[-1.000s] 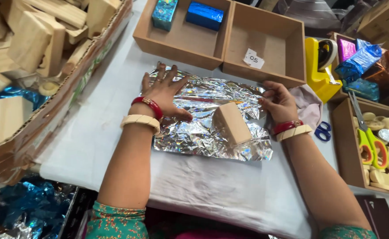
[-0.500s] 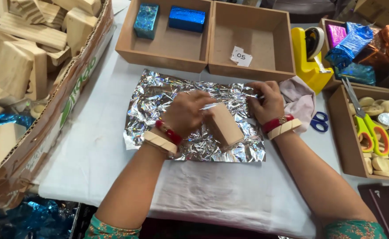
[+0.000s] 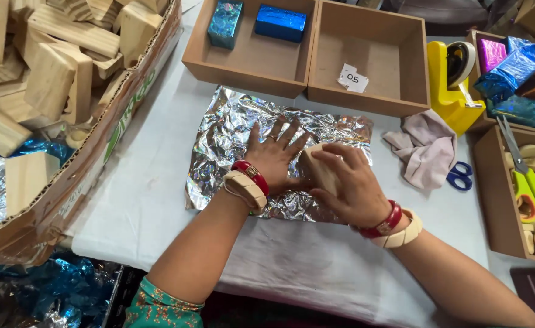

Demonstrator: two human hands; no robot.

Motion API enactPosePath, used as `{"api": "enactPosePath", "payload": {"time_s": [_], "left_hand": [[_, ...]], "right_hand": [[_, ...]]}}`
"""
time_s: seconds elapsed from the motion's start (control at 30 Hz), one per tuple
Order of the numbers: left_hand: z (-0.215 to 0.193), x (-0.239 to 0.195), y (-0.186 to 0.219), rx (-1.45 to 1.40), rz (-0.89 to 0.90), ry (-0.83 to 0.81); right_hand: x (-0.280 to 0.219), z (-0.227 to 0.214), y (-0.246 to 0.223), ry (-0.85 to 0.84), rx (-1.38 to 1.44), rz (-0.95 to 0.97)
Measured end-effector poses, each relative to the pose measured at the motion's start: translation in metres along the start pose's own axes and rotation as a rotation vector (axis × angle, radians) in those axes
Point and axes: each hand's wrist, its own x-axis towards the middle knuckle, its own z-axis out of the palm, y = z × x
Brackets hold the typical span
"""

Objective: The person wraps a small wooden block in shiny blue foil, folding the edges and securing them with clear tape. They then use scissors to trim the excess foil and place the wrapped block into a cardboard box.

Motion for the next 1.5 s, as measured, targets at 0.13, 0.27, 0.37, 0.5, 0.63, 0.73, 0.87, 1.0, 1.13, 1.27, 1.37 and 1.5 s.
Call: {"api": "enactPosePath", "payload": {"time_s": [0.13, 0.27, 0.37, 0.5, 0.63, 0.73, 0.87, 1.0, 1.13, 1.27, 1.37, 1.5], "left_hand": [[0.001, 0.0, 0.001, -0.013, -0.054, -0.002], [0.003, 0.004, 0.001, 0.025, -0.07, 0.012], [0.002, 0.002, 0.001, 0.01, -0.074, 0.018], [-0.002, 0.002, 0.004, -0.017, -0.091, -0.009], [0.004, 0.003, -0.001, -0.019, -0.091, -0.009], [0.004, 0.003, -0.01, -0.004, -0.062, 0.0], [-0.009, -0.004, -0.03, -0.082, -0.045, -0.077], [-0.013, -0.009, -0.038, -0.165, -0.034, -0.057], [-0.009, -0.009, -0.04, -0.183, -0.027, -0.059], [-0.013, -0.009, -0.044, -0.172, -0.013, -0.047], [-0.02, -0.012, -0.049, -0.171, -0.049, -0.074], [-0.024, -0.017, -0.064, -0.109, -0.125, -0.042]], "right_hand": [[-0.005, 0.005, -0.003, -0.064, -0.109, 0.101], [-0.005, -0.001, -0.002, -0.085, -0.067, 0.123], [-0.006, 0.0, 0.002, -0.102, -0.093, 0.271], [-0.003, 0.0, 0.009, -0.032, -0.132, 0.414], [0.002, -0.006, -0.002, -0.12, -0.025, 0.577], [0.0, -0.003, -0.007, -0.118, -0.161, 0.361], [-0.002, -0.005, 0.0, -0.108, -0.17, 0.343], [-0.005, -0.008, 0.013, -0.162, -0.03, 0.307], [-0.002, -0.011, 0.019, -0.183, 0.01, 0.128], [0.007, -0.022, 0.016, -0.235, 0.076, 0.337], [0.003, -0.022, 0.024, -0.237, 0.034, 0.276], [-0.004, -0.02, 0.025, -0.159, -0.051, 0.125]]}}
